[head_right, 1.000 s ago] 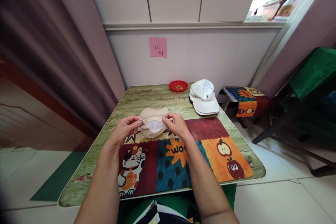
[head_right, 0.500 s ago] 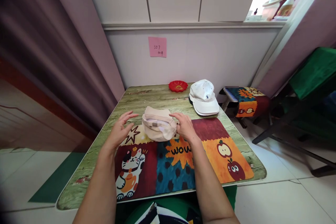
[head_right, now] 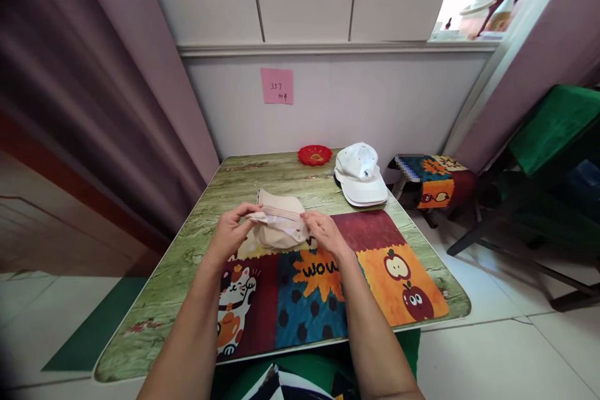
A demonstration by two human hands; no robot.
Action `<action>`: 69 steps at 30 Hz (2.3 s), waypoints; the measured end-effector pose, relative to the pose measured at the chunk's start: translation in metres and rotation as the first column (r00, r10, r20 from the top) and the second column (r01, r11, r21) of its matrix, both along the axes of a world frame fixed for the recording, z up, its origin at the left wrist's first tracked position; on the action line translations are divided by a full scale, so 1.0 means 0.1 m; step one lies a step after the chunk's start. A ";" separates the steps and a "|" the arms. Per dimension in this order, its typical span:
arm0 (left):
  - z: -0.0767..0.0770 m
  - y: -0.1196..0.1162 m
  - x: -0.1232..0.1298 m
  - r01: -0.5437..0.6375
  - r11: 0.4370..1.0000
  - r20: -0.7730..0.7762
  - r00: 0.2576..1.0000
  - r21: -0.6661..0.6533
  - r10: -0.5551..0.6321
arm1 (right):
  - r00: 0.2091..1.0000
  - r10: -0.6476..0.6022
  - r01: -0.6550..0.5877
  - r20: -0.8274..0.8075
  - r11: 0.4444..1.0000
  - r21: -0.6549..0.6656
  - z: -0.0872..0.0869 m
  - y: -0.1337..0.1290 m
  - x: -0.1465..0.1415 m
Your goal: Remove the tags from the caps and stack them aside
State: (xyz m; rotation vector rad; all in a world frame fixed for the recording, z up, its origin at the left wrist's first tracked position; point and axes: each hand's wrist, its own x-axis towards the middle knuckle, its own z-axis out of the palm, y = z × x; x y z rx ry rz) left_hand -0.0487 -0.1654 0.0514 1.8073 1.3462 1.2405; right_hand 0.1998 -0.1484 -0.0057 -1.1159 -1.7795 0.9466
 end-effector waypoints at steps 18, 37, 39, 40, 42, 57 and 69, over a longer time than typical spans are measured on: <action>0.26 0.15 0.06 0.333 0.862 0.772 0.627 -0.382 0.100 | 0.571 -0.168 -0.176 -0.803 0.931 -0.320 0.31 -0.02 -0.17; -0.46 0.01 0.45 0.328 0.886 0.944 0.096 -0.328 0.315 | 0.018 -0.205 -0.451 -0.979 0.872 -0.191 0.01 -0.21 -0.35; -0.43 0.00 0.47 0.313 0.895 0.948 0.105 -0.318 0.300 | 0.018 -0.203 -0.450 -0.979 0.873 -0.190 0.04 -0.22 -0.36; -0.41 0.00 0.47 0.316 0.900 0.954 0.098 -0.300 0.284 | 0.016 -0.208 -0.447 -0.978 0.873 -0.193 0.04 -0.22 -0.36; -0.37 -0.01 0.49 0.327 0.909 0.965 0.066 -0.261 0.253 | 0.010 -0.227 -0.441 -0.974 0.873 -0.208 0.04 -0.20 -0.34; -0.49 0.23 0.56 0.518 0.825 0.963 -0.009 -0.225 0.269 | -0.006 -0.463 -0.491 -0.886 0.773 -0.401 0.24 -0.33 -0.30; -0.45 0.27 0.66 0.305 0.911 0.952 -0.039 -0.277 0.302 | 0.128 -0.456 -0.225 -0.881 0.851 -0.474 0.54 -0.69 -0.72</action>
